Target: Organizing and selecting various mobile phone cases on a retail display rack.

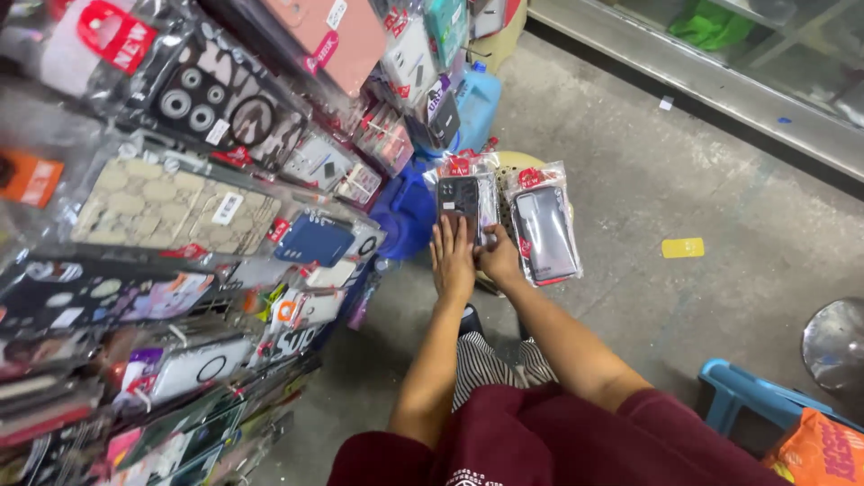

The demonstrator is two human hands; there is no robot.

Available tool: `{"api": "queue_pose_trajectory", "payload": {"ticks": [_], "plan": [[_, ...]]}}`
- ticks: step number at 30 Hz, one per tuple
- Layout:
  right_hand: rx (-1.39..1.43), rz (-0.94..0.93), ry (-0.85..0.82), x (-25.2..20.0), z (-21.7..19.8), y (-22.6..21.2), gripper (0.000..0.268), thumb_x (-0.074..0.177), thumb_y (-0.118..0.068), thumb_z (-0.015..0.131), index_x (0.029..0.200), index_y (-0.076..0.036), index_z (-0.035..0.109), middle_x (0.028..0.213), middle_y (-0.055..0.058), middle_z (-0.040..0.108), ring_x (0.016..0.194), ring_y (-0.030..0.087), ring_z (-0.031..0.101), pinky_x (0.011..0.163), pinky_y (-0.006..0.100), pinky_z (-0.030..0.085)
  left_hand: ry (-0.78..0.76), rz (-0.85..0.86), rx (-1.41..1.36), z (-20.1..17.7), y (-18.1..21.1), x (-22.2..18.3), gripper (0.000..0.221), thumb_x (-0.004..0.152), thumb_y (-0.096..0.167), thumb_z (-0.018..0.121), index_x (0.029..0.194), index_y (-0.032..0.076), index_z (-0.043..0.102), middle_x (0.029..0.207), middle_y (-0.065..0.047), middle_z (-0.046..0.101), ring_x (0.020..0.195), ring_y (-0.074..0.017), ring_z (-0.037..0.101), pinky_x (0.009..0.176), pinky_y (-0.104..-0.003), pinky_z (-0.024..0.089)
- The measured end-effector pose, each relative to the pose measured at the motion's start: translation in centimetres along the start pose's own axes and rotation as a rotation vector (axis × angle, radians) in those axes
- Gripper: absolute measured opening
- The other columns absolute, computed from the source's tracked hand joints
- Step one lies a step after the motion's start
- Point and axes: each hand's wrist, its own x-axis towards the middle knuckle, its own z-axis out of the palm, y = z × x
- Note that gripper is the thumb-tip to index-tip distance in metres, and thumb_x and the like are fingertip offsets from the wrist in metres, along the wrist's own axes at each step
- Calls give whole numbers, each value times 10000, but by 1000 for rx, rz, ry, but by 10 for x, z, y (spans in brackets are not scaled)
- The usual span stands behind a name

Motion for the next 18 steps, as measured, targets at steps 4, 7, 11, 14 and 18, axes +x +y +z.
{"api": "queue_pose_trajectory", "payload": {"ticks": [4,7,11,14,18], "plan": [[22,-20,6,8,6,1,413,877,-173,756,1256,-254,616,881,125,742,749,256,762,711,356,623,-3,-40,-614,8,-37,-26,584,1042,156,493,1605,223,352,1627,-240,295,1473,-467,290,1201,-530,301],[31,-57,-52,15,4,-1,403,919,-135,679,1309,-182,590,937,208,733,739,308,759,626,359,641,17,-219,-917,-9,-49,-21,502,1076,139,422,1575,104,372,1549,-323,370,1433,-488,343,1196,-546,301],[86,-173,-170,-19,-8,-15,455,930,-86,645,1373,-77,538,908,206,719,672,260,757,585,331,645,30,-492,-1032,-73,-24,-28,471,1039,263,532,1492,137,517,1441,-290,533,1368,-458,468,1155,-507,387],[256,-325,-252,-36,-31,-20,499,937,-73,688,1403,-7,523,969,293,666,682,308,733,586,359,629,59,-666,-1114,-89,-12,-41,443,1033,323,571,1469,240,556,1453,-229,552,1365,-422,491,1132,-480,425],[238,-437,-223,-54,-93,-1,490,949,-48,674,1409,20,518,929,196,596,696,284,712,573,354,623,83,-613,-1183,-105,45,-53,442,1030,317,583,1455,196,568,1433,-261,558,1350,-440,507,1094,-504,449]]}}
